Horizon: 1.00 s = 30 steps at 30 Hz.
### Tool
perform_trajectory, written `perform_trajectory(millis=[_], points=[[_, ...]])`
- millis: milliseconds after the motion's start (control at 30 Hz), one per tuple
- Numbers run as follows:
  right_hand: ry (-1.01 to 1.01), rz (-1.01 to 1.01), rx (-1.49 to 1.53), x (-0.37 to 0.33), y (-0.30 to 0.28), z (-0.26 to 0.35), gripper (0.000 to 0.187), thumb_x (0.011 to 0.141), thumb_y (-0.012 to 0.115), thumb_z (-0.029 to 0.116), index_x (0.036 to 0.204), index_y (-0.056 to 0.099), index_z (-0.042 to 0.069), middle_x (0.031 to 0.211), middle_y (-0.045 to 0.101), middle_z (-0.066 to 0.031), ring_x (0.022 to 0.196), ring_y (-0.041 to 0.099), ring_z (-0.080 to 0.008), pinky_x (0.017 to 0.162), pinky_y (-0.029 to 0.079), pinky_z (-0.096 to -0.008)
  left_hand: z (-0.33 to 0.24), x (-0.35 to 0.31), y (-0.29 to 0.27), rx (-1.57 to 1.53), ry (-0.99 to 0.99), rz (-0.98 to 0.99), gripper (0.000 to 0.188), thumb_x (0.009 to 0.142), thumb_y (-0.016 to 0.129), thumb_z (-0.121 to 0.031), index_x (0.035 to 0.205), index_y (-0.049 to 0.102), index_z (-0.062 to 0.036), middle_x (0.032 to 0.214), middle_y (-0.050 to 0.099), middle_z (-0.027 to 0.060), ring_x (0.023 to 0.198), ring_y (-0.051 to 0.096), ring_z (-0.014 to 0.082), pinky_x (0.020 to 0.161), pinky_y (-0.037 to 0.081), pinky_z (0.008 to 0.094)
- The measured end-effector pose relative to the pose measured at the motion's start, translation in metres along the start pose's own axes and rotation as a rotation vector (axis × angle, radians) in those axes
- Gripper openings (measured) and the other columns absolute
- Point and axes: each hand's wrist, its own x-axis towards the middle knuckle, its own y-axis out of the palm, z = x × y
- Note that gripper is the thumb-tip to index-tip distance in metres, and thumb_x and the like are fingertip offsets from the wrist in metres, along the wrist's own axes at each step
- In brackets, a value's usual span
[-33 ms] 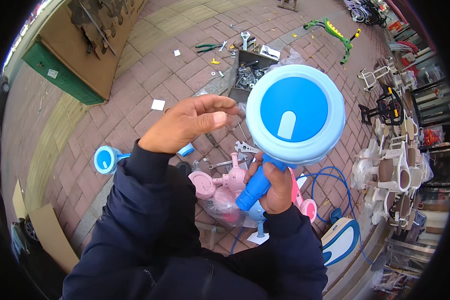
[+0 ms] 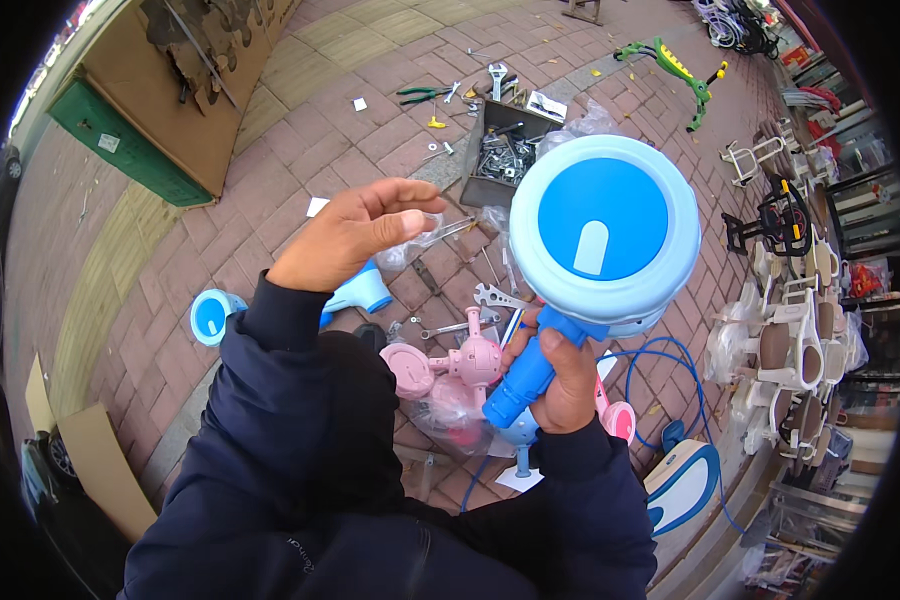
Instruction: The person assembles a blue and white duck-shaped ride-on toy by inserting a metal rod into the wheels, attaching the body, and securing the seat. They then attach the head and propeller to complete the toy.
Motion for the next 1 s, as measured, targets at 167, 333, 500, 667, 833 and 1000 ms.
perform_trajectory(millis=[167, 333, 500, 667, 833, 1000], points=[[0.094, -0.110, 0.010, -0.006, -0.025, 0.009, 0.048, 0.089, 0.071, 0.039, 0.116, 0.060, 0.001, 0.086, 0.066, -0.0111, 0.074, 0.066, -0.0248, 0.068, 0.056, -0.0381, 0.139, -0.067, -0.154, 1.138, -0.665, -0.251, 0.070, 0.083, 0.082, -0.033, 0.133, 0.055, 0.0078, 0.125, 0.066, 0.0290, 0.114, 0.066, 0.0405, 0.098, 0.053, 0.0423], [0.143, -0.131, -0.058, -0.006, -0.032, 0.010, 0.050, 0.090, 0.068, 0.042, 0.118, 0.058, 0.001, 0.085, 0.066, -0.0106, 0.074, 0.066, -0.0252, 0.068, 0.055, -0.0390, 0.278, -0.142, -0.172, 1.404, -1.077, -0.176, 0.087, 0.071, 0.089, -0.039, 0.142, 0.049, -0.0083, 0.147, 0.052, 0.0155, 0.137, 0.050, 0.0347, 0.116, 0.033, 0.0611], [0.211, -0.164, -0.112, -0.001, -0.031, 0.004, 0.054, 0.088, 0.069, 0.044, 0.118, 0.057, 0.001, 0.083, 0.066, -0.0111, 0.074, 0.066, -0.0253, 0.068, 0.055, -0.0393, 0.325, -0.145, -0.166, 1.599, -0.870, -0.234, 0.077, 0.070, 0.088, -0.039, 0.130, 0.053, -0.0053, 0.131, 0.061, 0.0146, 0.126, 0.058, 0.0334, 0.117, 0.031, 0.0603], [0.249, -0.187, -0.164, 0.004, -0.026, 0.000, 0.054, 0.086, 0.072, 0.042, 0.116, 0.059, -0.001, 0.083, 0.066, -0.0127, 0.071, 0.067, -0.0259, 0.066, 0.057, -0.0374, 0.299, -0.109, -0.167, 1.554, -0.962, -0.123, 0.063, 0.070, 0.084, -0.031, 0.118, 0.055, -0.0024, 0.111, 0.070, 0.0173, 0.108, 0.069, 0.0361, 0.101, 0.050, 0.0536], [0.183, -0.190, -0.148, 0.006, -0.022, 0.012, 0.055, 0.087, 0.072, 0.043, 0.116, 0.059, -0.002, 0.085, 0.067, -0.0126, 0.072, 0.067, -0.0234, 0.067, 0.058, -0.0354, 0.181, -0.074, -0.165, 1.332, -0.867, -0.066, 0.063, 0.067, 0.082, -0.030, 0.113, 0.059, 0.0074, 0.104, 0.071, 0.0295, 0.098, 0.071, 0.0422, 0.085, 0.057, 0.0466], [0.074, -0.192, -0.114, 0.006, -0.019, 0.024, 0.058, 0.100, 0.057, 0.058, 0.118, 0.058, 0.002, 0.085, 0.067, -0.0072, 0.073, 0.066, -0.0187, 0.065, 0.054, -0.0320, 0.029, -0.038, -0.138, 1.014, -0.669, 0.312, 0.054, 0.066, 0.080, -0.025, 0.106, 0.066, 0.0071, 0.097, 0.071, 0.0265, 0.089, 0.070, 0.0385, 0.082, 0.055, 0.0412]])
